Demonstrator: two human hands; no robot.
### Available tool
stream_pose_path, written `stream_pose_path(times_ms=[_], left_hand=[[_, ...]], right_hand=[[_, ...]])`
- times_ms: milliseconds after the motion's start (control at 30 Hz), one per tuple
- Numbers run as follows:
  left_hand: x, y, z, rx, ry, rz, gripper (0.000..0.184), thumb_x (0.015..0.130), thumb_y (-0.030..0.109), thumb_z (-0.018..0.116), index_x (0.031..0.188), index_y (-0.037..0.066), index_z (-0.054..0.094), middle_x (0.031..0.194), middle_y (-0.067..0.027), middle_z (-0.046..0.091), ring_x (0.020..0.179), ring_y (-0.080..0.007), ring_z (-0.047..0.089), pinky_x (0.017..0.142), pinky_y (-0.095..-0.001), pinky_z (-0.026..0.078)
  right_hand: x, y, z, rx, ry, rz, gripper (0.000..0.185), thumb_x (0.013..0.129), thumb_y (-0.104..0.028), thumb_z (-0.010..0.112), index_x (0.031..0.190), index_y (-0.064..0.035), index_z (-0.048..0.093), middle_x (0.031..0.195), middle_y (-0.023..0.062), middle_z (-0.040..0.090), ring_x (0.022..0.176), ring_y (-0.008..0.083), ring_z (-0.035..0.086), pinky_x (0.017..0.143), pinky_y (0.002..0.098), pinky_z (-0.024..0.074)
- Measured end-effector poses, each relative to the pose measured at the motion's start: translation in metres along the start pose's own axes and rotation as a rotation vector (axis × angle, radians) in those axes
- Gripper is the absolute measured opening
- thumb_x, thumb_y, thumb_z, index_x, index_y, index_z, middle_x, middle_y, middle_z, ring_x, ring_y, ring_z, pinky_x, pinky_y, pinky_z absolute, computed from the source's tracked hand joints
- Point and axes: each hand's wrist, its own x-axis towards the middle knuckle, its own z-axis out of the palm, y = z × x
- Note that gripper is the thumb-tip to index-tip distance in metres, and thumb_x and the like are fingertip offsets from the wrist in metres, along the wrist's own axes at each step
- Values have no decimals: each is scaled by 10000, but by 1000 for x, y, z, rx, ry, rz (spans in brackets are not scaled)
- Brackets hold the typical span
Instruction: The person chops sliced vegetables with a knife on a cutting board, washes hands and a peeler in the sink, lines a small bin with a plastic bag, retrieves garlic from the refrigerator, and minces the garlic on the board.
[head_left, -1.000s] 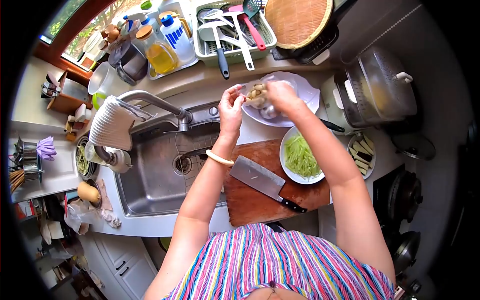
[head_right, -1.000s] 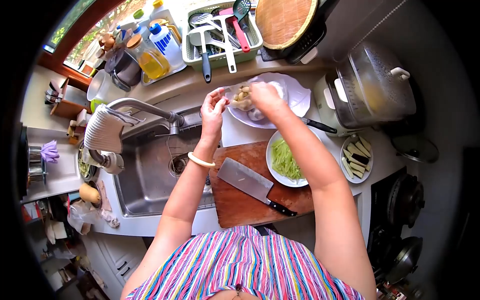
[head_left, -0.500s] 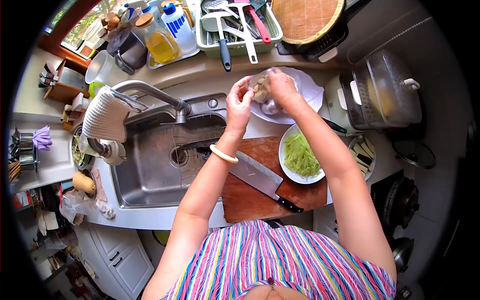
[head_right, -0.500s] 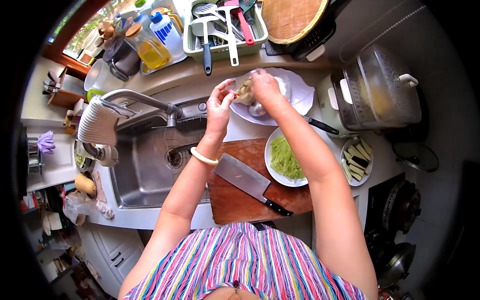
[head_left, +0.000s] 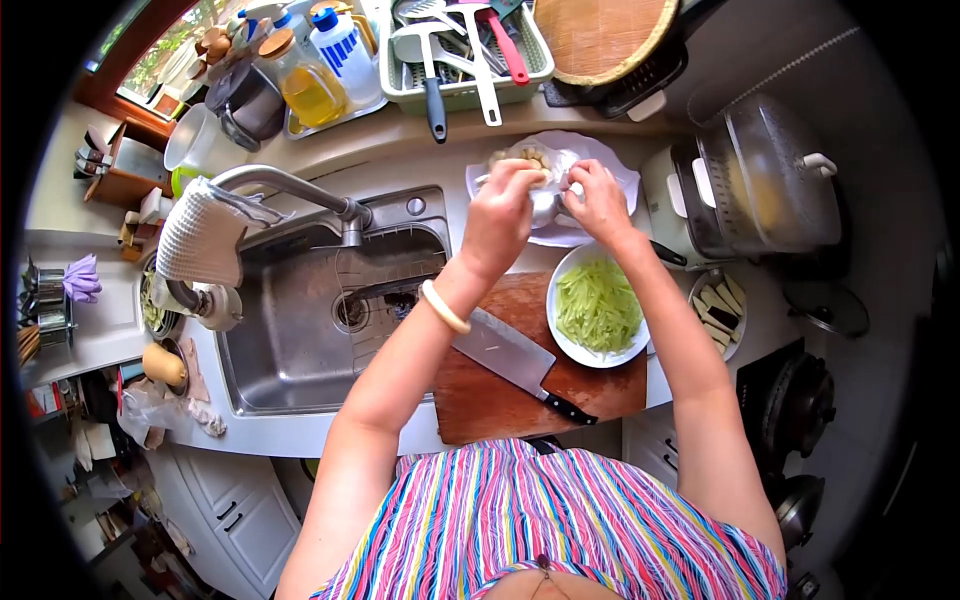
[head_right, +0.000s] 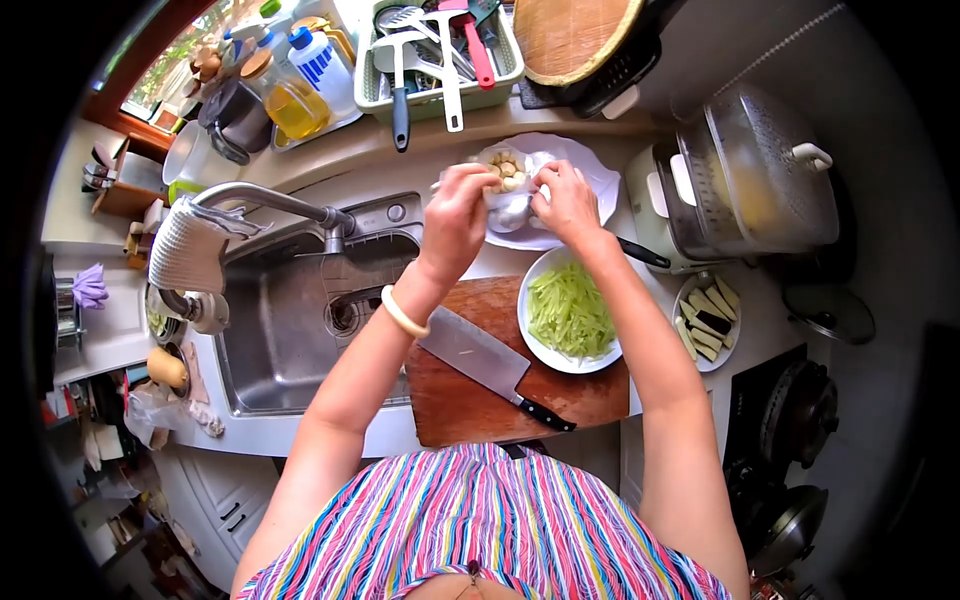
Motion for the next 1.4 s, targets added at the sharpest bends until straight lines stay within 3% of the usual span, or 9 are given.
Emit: stream_pose_path(times_ms=[133, 333, 467, 500, 633, 767, 900, 1233, 1400], left_hand=[[12, -48, 52, 270, -433, -240, 219, 774, -34, 511, 981, 9, 568, 1013, -210, 560, 889, -418, 574, 779, -437, 496], [26, -125, 84, 499, -738, 196, 406, 710, 49, 558, 1115, 41, 584, 1096, -222, 530, 1031, -385, 525, 924, -424, 435], [29, -113, 73, 660, -784, 152, 458, 716, 124, 596, 1163, 45, 536, 1063, -240, 534, 983, -407, 536, 885, -460, 447], [32, -103, 67, 782, -852, 228, 304, 769, 198, 565, 978, -7, 647, 1035, -226, 580, 996, -357, 548, 883, -412, 443], [36, -131, 86, 763, -1073, 250, 288, 746, 108, 555, 999, 1, 642, 1049, -246, 571, 979, -399, 554, 840, -418, 481], [31, -125, 82, 660, -891, 82, 321, 777, 60, 582, 1094, 9, 575, 1130, -285, 477, 963, -430, 581, 823, -432, 513], [28, -107, 67, 697, -944, 87, 363, 782, 59, 605, 1141, 56, 555, 1116, -280, 496, 956, -417, 596, 823, -419, 517], [47, -125, 45, 378, -827, 174, 252, 734, 126, 661, 975, 52, 646, 857, -172, 656, 833, -351, 626, 740, -406, 504], [55, -111, 24, 55, -710, -102, 273, 731, 134, 694, 980, 25, 657, 813, -138, 674, 772, -247, 655, 713, -326, 508]], right_hand=[[-16, 0, 2, 112, 75, 43, 194, 738, -124, 615, 930, -97, 629, 1063, 97, 562, 1010, 316, 548, 867, 402, 459], [-61, -39, -70, 335, 217, 156, 224, 771, -75, 601, 993, -77, 626, 1121, 124, 569, 1027, 309, 566, 877, 377, 451], [-141, -70, -98, 458, 200, 261, 174, 824, -35, 565, 993, -35, 607, 1064, 109, 598, 921, 237, 599, 701, 313, 473], [-166, -78, -98, 472, 159, 304, 171, 827, -27, 560, 993, -34, 605, 1032, 105, 606, 877, 231, 605, 672, 305, 472], [-246, -112, -76, 507, -45, 539, 160, 823, -15, 558, 978, -28, 596, 923, 104, 606, 734, 224, 604, 619, 299, 471], [-291, -120, -28, 228, -74, 372, 315, 746, -65, 642, 1055, -61, 578, 1047, 115, 548, 991, 300, 529, 835, 376, 448], [-306, -131, -5, 28, -89, 383, 434, 690, -85, 719, 1086, -78, 543, 1024, 127, 526, 991, 318, 508, 875, 418, 410], [-318, -141, 2, 164, -212, 421, 260, 762, -106, 660, 962, -65, 499, 862, 158, 570, 812, 368, 581, 699, 456, 463], [-326, -151, 1, 174, -153, 413, 282, 783, -137, 656, 1000, -73, 487, 843, 146, 608, 784, 345, 610, 678, 448, 470]])
